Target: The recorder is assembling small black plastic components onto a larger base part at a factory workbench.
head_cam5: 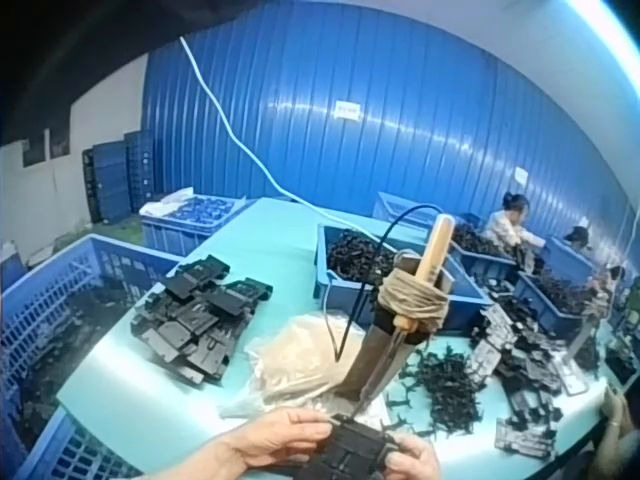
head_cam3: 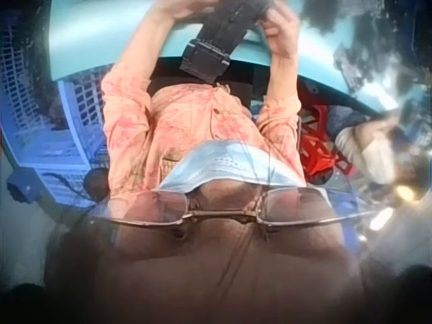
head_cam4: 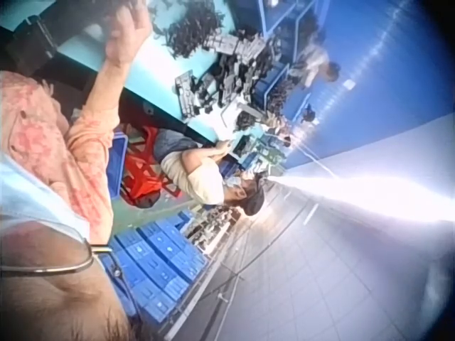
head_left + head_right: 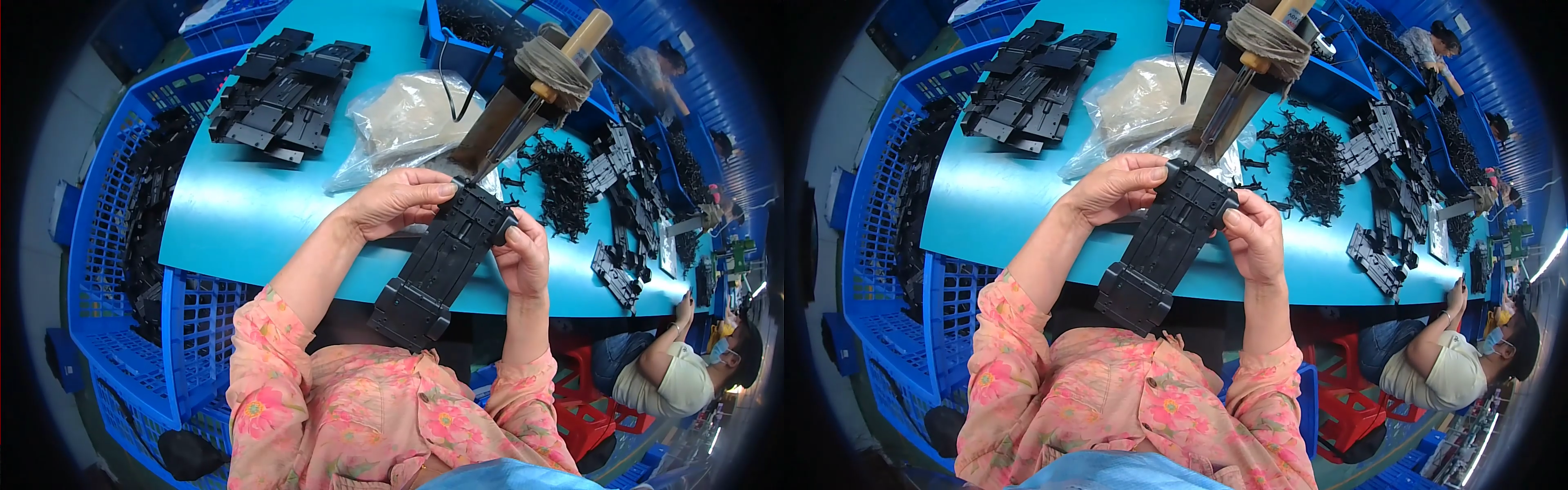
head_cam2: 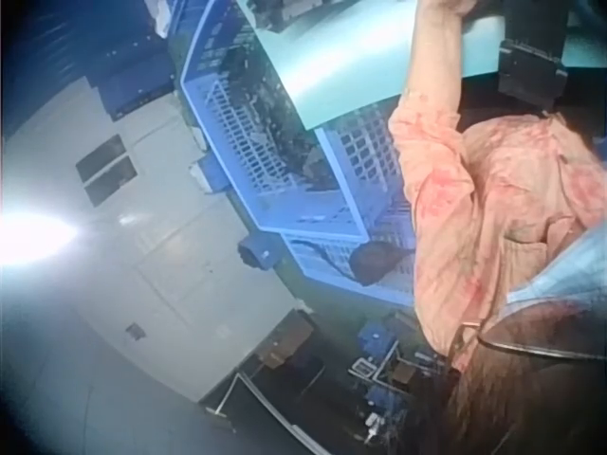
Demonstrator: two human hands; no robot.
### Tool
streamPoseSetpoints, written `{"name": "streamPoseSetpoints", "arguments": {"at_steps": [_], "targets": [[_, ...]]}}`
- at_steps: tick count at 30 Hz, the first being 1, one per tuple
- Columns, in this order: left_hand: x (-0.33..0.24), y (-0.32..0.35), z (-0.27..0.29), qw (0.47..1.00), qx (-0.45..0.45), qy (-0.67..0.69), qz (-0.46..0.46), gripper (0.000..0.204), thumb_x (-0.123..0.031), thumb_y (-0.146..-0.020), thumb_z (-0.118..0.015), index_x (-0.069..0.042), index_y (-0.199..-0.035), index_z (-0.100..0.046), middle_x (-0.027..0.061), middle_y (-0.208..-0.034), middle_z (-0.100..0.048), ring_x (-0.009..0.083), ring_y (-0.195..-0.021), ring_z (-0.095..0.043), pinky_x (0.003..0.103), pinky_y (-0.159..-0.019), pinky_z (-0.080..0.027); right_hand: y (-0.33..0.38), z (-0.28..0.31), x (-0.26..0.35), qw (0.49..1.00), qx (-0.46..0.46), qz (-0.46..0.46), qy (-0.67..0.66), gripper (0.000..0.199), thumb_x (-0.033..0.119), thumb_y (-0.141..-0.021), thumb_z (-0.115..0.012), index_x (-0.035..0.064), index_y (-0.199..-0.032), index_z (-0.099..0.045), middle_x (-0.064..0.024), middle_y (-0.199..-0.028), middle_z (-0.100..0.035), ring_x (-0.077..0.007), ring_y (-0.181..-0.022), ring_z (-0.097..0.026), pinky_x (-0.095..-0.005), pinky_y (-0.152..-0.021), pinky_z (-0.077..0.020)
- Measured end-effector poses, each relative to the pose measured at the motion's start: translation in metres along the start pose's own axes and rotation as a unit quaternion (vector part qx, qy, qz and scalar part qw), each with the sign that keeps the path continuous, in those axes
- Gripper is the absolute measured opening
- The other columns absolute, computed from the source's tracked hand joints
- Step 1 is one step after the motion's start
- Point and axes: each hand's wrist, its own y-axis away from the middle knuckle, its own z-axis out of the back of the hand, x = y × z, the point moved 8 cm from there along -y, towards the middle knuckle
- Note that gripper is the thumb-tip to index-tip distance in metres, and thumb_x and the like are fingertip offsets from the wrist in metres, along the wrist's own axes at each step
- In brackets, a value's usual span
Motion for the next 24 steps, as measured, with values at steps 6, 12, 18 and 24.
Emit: {"name": "streamPoseSetpoints", "arguments": {"at_steps": [6,12,18,24], "targets": [[0.001,0.003,0.002,1.000,-0.008,-0.002,0.001,0.026,-0.020,-0.077,-0.063,-0.005,-0.097,-0.058,0.0000,-0.084,-0.060,0.0046,-0.071,-0.054,0.018,-0.064,-0.046,0.001,0.000,-0.001,1.000,0.009,-0.004,-0.003,0.030,0.017,-0.072,-0.062,-0.0014,-0.094,-0.052,-0.0009,-0.074,-0.053,-0.0033,-0.057,-0.038,-0.0145,-0.049,-0.0284],[0.002,0.005,0.000,1.000,-0.011,-0.003,0.010,0.024,-0.021,-0.078,-0.062,-0.005,-0.096,-0.058,-0.0001,-0.084,-0.060,0.0047,-0.071,-0.054,0.019,-0.065,-0.046,-0.001,0.005,-0.005,1.000,0.010,-0.015,-0.001,0.029,0.017,-0.074,-0.059,-0.0019,-0.095,-0.051,-0.0024,-0.077,-0.055,-0.0046,-0.059,-0.043,-0.0158,-0.053,-0.0344],[0.000,0.004,0.003,0.999,-0.002,0.025,0.024,0.021,-0.022,-0.079,-0.061,-0.006,-0.092,-0.058,-0.0008,-0.084,-0.059,0.0048,-0.070,-0.054,0.022,-0.068,-0.047,-0.007,0.006,-0.012,0.998,-0.005,-0.049,-0.036,0.028,0.017,-0.081,-0.052,-0.0020,-0.101,-0.049,-0.0036,-0.079,-0.057,-0.0074,-0.062,-0.050,-0.0200,-0.058,-0.0421],[-0.007,-0.007,-0.003,0.999,-0.009,-0.016,0.042,0.022,-0.027,-0.079,-0.061,-0.008,-0.090,-0.058,-0.0042,-0.076,-0.056,0.0036,-0.067,-0.051,0.023,-0.071,-0.046,-0.012,0.006,-0.005,0.994,0.015,-0.029,-0.107,0.023,0.015,-0.083,-0.051,-0.0026,-0.098,-0.050,-0.0088,-0.084,-0.060,-0.0127,-0.070,-0.058,-0.0230,-0.065,-0.0465]]}}
